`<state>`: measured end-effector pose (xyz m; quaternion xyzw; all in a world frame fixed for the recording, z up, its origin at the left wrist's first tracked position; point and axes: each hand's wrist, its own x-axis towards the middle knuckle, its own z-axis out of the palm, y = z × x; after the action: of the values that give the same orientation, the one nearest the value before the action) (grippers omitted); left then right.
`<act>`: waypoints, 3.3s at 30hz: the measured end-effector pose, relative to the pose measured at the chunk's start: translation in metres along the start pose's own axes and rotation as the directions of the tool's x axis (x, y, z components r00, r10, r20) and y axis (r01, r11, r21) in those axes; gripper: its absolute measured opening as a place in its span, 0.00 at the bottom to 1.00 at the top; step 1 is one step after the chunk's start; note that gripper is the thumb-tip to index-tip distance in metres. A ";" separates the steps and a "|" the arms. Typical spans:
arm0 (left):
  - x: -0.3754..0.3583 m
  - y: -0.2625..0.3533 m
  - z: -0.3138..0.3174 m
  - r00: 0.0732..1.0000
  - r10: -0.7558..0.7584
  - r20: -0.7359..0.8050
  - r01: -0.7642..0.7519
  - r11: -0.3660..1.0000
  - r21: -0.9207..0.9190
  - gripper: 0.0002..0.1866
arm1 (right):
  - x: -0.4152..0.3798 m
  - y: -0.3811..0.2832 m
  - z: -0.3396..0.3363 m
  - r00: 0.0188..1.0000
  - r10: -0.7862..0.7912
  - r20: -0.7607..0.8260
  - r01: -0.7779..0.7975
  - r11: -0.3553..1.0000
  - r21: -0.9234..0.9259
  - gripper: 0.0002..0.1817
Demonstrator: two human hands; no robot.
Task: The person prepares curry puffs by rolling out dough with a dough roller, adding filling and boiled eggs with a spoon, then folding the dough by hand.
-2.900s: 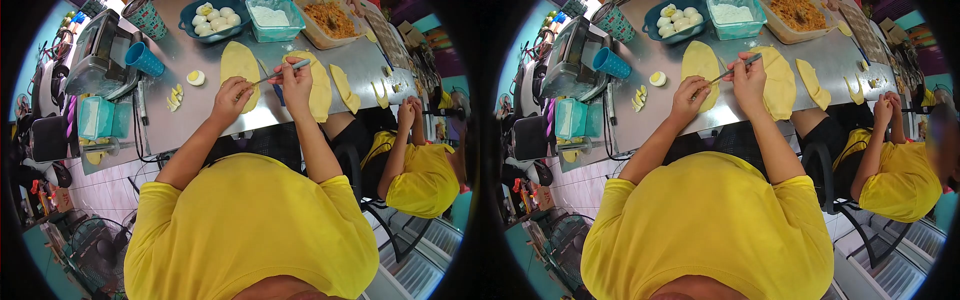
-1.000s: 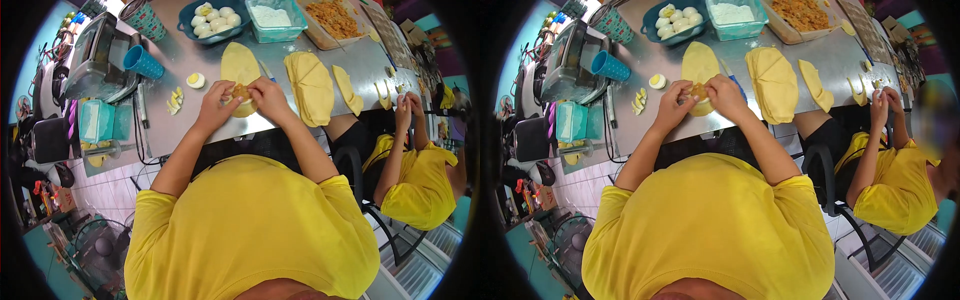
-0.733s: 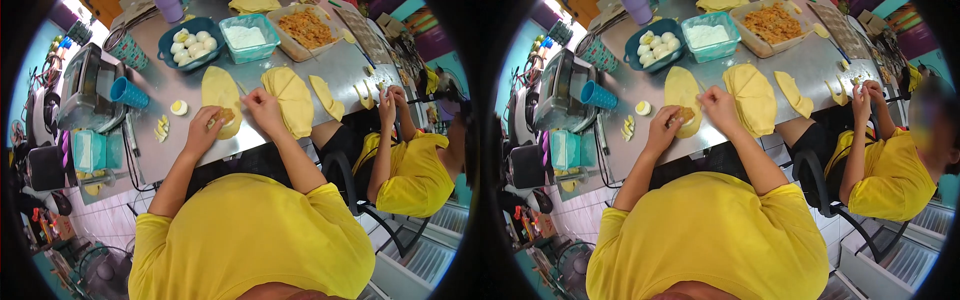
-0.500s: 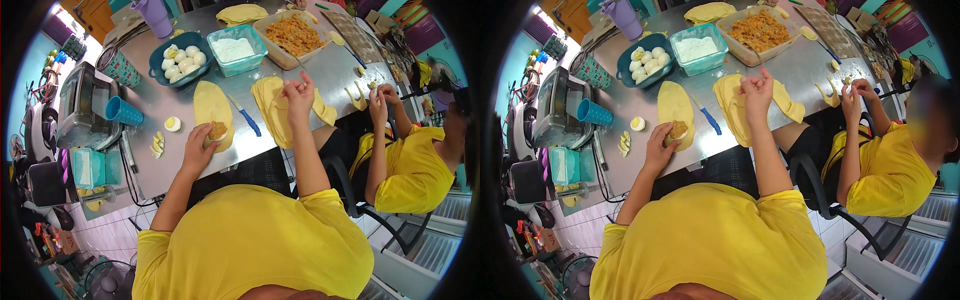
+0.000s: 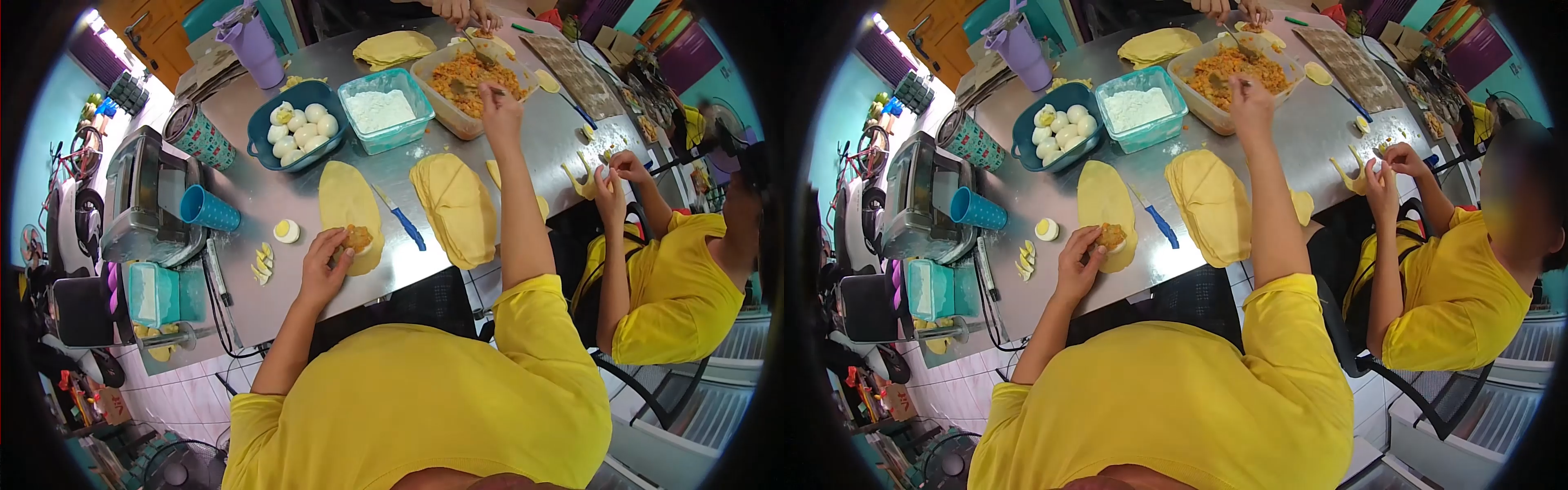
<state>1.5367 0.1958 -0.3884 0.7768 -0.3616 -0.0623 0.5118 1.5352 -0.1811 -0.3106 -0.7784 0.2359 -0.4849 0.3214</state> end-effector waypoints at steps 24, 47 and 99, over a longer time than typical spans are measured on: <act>0.001 -0.002 0.003 0.999 0.041 -0.030 -0.039 0.997 0.062 0.17 | -0.004 0.024 -0.019 0.928 0.319 0.191 -0.371 0.753 0.544 0.13; 0.022 -0.003 -0.009 0.996 -0.086 0.030 0.090 0.982 -0.164 0.14 | -0.117 -0.078 -0.025 0.718 0.307 0.625 -0.643 0.636 0.427 0.11; 0.034 -0.012 -0.010 0.973 -0.213 0.087 0.218 0.975 -0.051 0.12 | -0.208 -0.087 0.013 0.744 -0.178 0.644 0.043 0.975 0.220 0.04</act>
<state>1.5719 0.1848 -0.3843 0.7926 -0.2935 -0.1595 0.5101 1.4644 0.0224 -0.3770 -0.8773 0.0131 -0.2175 0.4276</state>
